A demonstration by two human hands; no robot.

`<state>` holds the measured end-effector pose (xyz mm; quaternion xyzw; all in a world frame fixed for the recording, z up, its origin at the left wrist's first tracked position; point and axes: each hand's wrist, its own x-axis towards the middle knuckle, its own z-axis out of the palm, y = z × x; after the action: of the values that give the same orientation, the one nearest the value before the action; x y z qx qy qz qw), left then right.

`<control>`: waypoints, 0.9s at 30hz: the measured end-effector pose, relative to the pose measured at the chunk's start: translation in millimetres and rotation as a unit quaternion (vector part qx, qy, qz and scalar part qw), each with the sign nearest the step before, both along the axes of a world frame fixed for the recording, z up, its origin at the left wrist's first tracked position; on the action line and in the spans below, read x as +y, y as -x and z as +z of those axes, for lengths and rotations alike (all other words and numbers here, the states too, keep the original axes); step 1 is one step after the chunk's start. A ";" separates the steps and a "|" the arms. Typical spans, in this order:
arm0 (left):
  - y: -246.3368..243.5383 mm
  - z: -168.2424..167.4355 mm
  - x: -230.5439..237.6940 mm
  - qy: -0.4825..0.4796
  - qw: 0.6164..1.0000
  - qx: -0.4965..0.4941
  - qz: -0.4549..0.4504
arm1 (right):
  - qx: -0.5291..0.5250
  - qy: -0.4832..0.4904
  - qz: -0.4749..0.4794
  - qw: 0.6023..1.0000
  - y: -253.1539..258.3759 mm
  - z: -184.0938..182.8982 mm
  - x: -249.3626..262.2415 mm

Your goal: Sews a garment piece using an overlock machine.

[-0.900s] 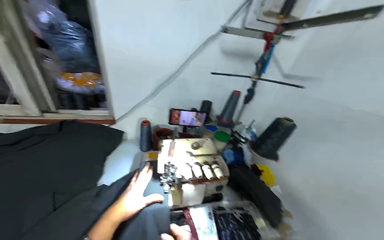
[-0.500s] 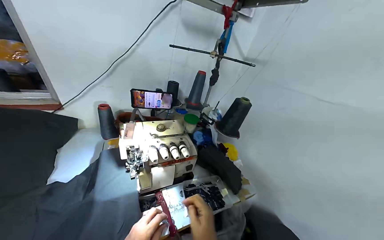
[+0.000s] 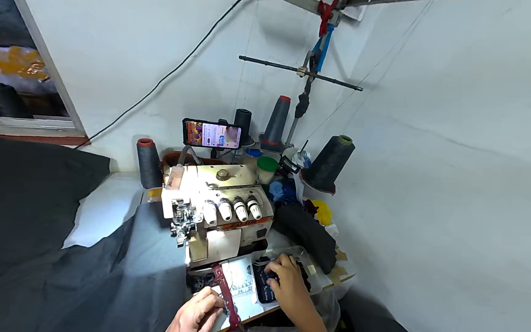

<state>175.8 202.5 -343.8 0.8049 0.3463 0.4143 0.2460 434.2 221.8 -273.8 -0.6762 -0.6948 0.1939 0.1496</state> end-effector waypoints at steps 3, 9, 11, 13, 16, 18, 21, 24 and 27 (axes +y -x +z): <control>-0.3 0.1 0.4 0.004 1.000 -0.004 -0.005 | 0.057 -0.062 0.003 0.996 -7.1 -11.3 -1.1; 0.8 0.6 1.2 0.003 1.000 -0.010 -0.011 | 0.166 -0.109 -0.029 0.980 -25.5 -12.2 -3.0; 1.1 0.0 1.2 0.001 1.000 -0.016 -0.013 | 0.156 -0.085 -0.064 0.982 -29.4 -5.9 -2.0; 1.2 -1.3 0.8 0.001 1.000 -0.019 -0.011 | 0.169 -0.065 -0.093 0.979 -33.9 -3.4 0.0; 1.8 -4.2 1.6 -0.003 1.000 -0.023 -0.008 | 0.235 -0.146 -0.109 0.955 -32.4 -7.0 -3.6; 1.9 -3.3 0.4 0.011 0.999 -0.045 -0.013 | 0.239 -0.279 -0.075 0.927 -20.6 -12.4 -12.0; -0.5 22.1 -12.1 0.161 0.976 -0.133 -0.064 | 0.251 -0.404 0.028 0.879 15.5 -10.1 -32.4; -5.9 56.8 -28.4 0.322 0.906 -0.248 -0.122 | 0.211 -0.452 0.113 0.859 50.2 -17.4 -49.7; -3.0 74.5 -35.7 0.380 0.858 -0.334 -0.095 | 0.167 -0.489 0.132 0.846 72.1 -25.0 -57.5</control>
<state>178.8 166.8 -269.2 0.4915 0.2956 0.4689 0.6717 362.1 164.2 -298.8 -0.3749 -0.7467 -0.0426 0.5478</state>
